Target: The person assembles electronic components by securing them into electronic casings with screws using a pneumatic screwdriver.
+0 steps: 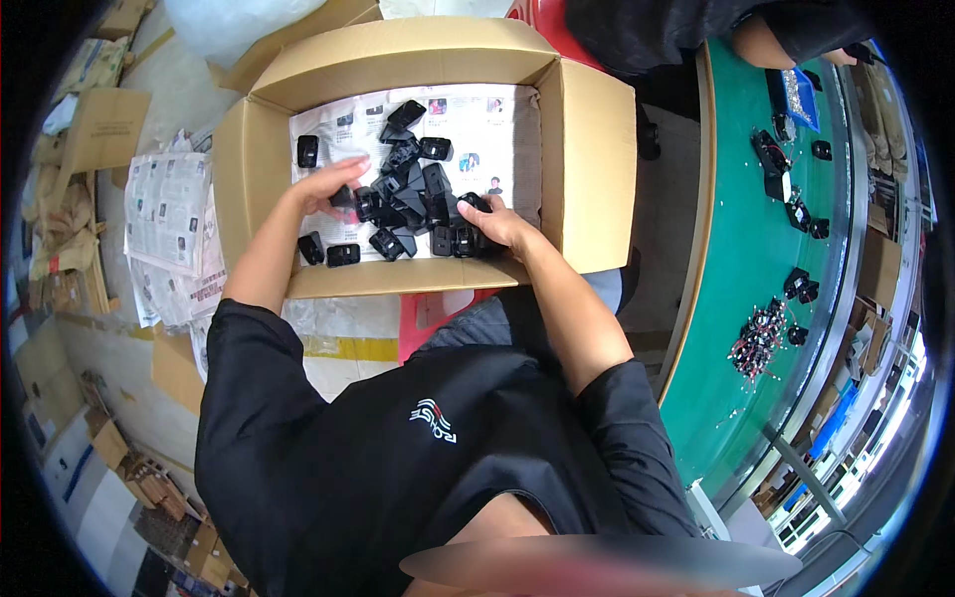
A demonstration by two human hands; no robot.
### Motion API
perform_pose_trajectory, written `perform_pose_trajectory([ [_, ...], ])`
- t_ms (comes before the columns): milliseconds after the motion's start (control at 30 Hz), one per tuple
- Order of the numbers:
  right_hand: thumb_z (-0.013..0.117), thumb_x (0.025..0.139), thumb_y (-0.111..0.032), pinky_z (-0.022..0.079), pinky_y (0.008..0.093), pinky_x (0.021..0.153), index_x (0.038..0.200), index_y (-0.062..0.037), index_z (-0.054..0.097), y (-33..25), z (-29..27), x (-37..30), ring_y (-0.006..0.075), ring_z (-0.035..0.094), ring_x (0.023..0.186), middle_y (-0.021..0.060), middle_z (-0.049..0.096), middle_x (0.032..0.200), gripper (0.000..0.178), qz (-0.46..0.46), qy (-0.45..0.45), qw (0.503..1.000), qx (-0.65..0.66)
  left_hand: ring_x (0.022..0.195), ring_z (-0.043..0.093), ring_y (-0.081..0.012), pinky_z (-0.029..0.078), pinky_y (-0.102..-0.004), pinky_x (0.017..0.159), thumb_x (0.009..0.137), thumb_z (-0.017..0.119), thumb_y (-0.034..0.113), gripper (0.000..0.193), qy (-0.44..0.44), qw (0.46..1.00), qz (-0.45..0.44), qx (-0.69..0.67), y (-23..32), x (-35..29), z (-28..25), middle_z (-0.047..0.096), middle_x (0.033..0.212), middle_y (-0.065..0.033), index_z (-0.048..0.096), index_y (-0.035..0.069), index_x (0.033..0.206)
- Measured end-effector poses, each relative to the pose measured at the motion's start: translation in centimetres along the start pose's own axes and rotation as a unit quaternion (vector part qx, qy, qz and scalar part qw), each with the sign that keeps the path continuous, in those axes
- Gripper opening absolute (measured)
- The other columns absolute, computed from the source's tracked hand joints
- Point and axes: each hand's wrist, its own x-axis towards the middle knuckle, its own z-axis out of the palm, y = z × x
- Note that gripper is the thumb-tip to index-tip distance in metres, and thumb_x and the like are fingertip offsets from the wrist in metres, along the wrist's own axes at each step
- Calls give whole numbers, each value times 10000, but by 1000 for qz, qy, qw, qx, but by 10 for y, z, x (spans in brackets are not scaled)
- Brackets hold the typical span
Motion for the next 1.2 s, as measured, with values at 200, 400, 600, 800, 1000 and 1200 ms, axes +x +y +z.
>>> perform_pose_trajectory([
  [200,731,844,-674,376,411,1163,1579,29,279,-2,7,6,348,465,1420,259,481,1522,1113,23,15,991,129,1490,335,-251,440,-450,1099,1005,620,536,785,-143,978,47,-146,-19,16,51,375,1615,-97,258,243,1637],
  [400,722,822,-718,460,658,1012,1614,-168,219,-33,27,-13,400,456,1405,196,431,1564,1088,130,61,966,215,1471,327,-401,481,-700,974,978,661,536,777,-132,976,14,-170,-11,-17,73,158,1676,-108,275,324,1619],
  [600,724,839,-689,471,666,968,1588,-135,264,-58,52,-22,402,534,1318,226,495,1497,1039,98,31,945,312,1373,469,-403,496,-700,936,918,713,592,945,-135,945,-13,-297,-55,26,99,352,1605,-141,235,191,1628],
  [800,810,839,-555,549,374,933,1555,-49,357,-29,82,14,279,668,1118,183,638,1315,986,-14,147,929,339,1038,684,-244,592,-432,894,940,697,573,596,-67,905,46,-418,-10,5,150,676,1165,-91,551,118,1298],
  [1000,713,885,-606,471,365,1059,1555,-35,402,-43,84,-9,324,628,1249,248,634,1361,934,23,194,968,159,999,713,-229,605,-429,884,983,647,548,501,-25,865,11,-501,-21,2,162,696,1135,-80,598,141,1271],
  [1200,640,899,-620,420,426,1131,1603,-61,309,-27,75,-24,405,543,1356,312,559,1429,958,-14,132,982,136,1094,667,-199,581,-403,923,1004,658,464,521,-40,917,52,-394,-17,-20,165,651,1224,-73,540,112,1370],
])
